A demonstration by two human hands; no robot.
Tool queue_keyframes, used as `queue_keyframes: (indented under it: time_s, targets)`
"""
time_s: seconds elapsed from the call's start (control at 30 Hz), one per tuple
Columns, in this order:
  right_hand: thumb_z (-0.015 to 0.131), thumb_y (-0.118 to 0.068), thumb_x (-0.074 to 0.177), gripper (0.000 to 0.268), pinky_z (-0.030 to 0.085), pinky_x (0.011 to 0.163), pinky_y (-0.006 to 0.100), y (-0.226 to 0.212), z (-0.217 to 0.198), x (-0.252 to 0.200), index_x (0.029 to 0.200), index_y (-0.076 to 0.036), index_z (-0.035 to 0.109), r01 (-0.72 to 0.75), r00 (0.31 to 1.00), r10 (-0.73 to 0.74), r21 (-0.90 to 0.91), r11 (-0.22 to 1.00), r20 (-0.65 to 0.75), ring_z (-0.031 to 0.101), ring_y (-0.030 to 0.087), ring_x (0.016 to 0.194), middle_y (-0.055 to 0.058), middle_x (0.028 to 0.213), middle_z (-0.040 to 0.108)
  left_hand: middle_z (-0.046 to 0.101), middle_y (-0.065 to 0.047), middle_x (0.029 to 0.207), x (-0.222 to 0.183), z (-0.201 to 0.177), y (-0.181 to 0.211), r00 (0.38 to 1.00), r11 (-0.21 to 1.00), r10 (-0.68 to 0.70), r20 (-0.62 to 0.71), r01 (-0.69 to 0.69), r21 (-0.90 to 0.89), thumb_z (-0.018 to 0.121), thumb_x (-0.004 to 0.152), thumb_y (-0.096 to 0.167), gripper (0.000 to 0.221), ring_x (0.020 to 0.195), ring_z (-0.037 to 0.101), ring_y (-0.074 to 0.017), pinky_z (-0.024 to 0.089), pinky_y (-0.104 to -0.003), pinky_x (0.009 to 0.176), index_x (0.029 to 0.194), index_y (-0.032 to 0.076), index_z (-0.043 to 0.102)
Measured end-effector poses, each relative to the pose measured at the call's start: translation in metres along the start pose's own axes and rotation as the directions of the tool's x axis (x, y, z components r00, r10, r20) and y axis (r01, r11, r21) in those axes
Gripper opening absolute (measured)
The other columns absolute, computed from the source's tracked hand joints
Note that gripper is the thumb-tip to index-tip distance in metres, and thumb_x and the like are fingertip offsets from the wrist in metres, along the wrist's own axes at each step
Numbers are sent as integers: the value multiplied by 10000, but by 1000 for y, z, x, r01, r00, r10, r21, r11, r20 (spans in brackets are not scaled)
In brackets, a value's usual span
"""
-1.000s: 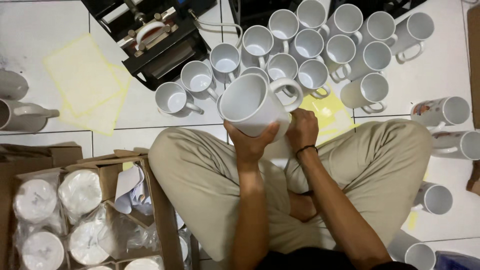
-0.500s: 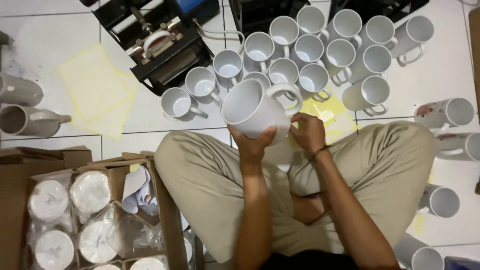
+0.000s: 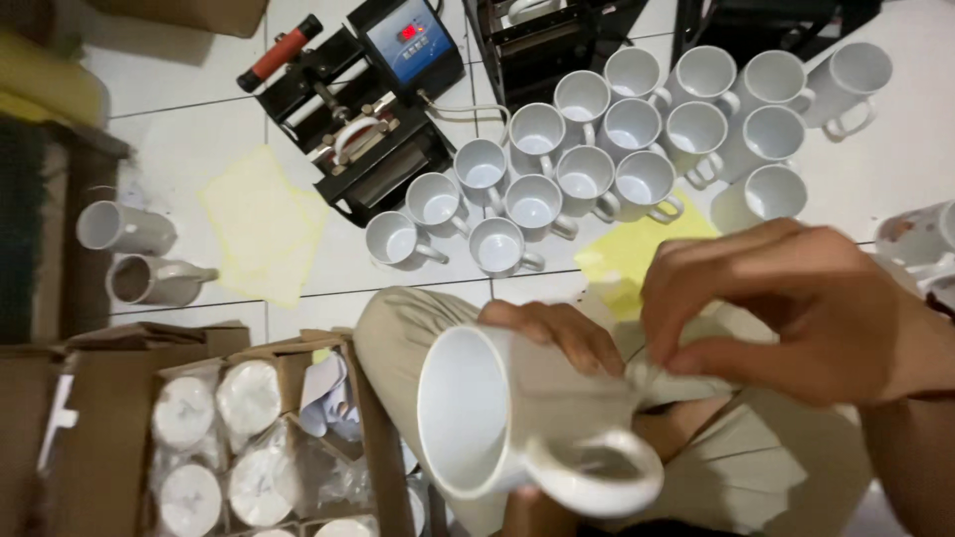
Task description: The person prepares mugs for a heat press by applying transfer papers with adhesive, then placing the mugs into the heat press machines and removing the transfer papers after the printing process is complete.
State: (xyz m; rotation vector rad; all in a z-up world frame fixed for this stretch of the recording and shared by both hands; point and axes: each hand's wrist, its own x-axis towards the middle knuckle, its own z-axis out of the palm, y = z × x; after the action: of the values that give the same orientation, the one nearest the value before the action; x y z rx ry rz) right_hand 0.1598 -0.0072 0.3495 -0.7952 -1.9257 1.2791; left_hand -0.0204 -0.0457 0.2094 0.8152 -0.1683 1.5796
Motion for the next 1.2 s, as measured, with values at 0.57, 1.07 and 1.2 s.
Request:
queue_keyframes:
  time_s: [0.57, 1.07, 1.2]
  targets:
    - [723, -199, 896, 38, 550, 623, 261, -25, 22, 19, 865, -203, 744, 118, 966, -91, -99, 988, 244, 638, 131, 648, -84, 726, 737, 564, -196, 1227, 9, -26, 50, 922, 944, -326, 210, 305, 126, 521, 1083, 352, 338, 1210, 590, -347, 530, -487, 1077, 1198, 35, 552]
    - [804, -149, 799, 54, 620, 668, 281, 0, 24, 17, 838, -113, 796, 181, 983, -178, -68, 981, 52, 722, 141, 678, -4, 798, 806, 485, -193, 1277, 3, -19, 34, 946, 912, -287, 152, 221, 345, 575, 1087, 351, 270, 1189, 595, -304, 574, -420, 1046, 1139, 87, 590]
    - [809, -103, 780, 29, 571, 636, 283, 7, 29, 14, 775, -99, 780, 210, 977, -212, -70, 975, -33, 645, 146, 614, 4, 745, 784, 463, -192, 1290, -1, -17, 30, 951, 892, -276, 137, 200, 405, 589, 1089, 351, 253, 1184, 597, -293, 586, -402, 1038, 1123, 101, 600]
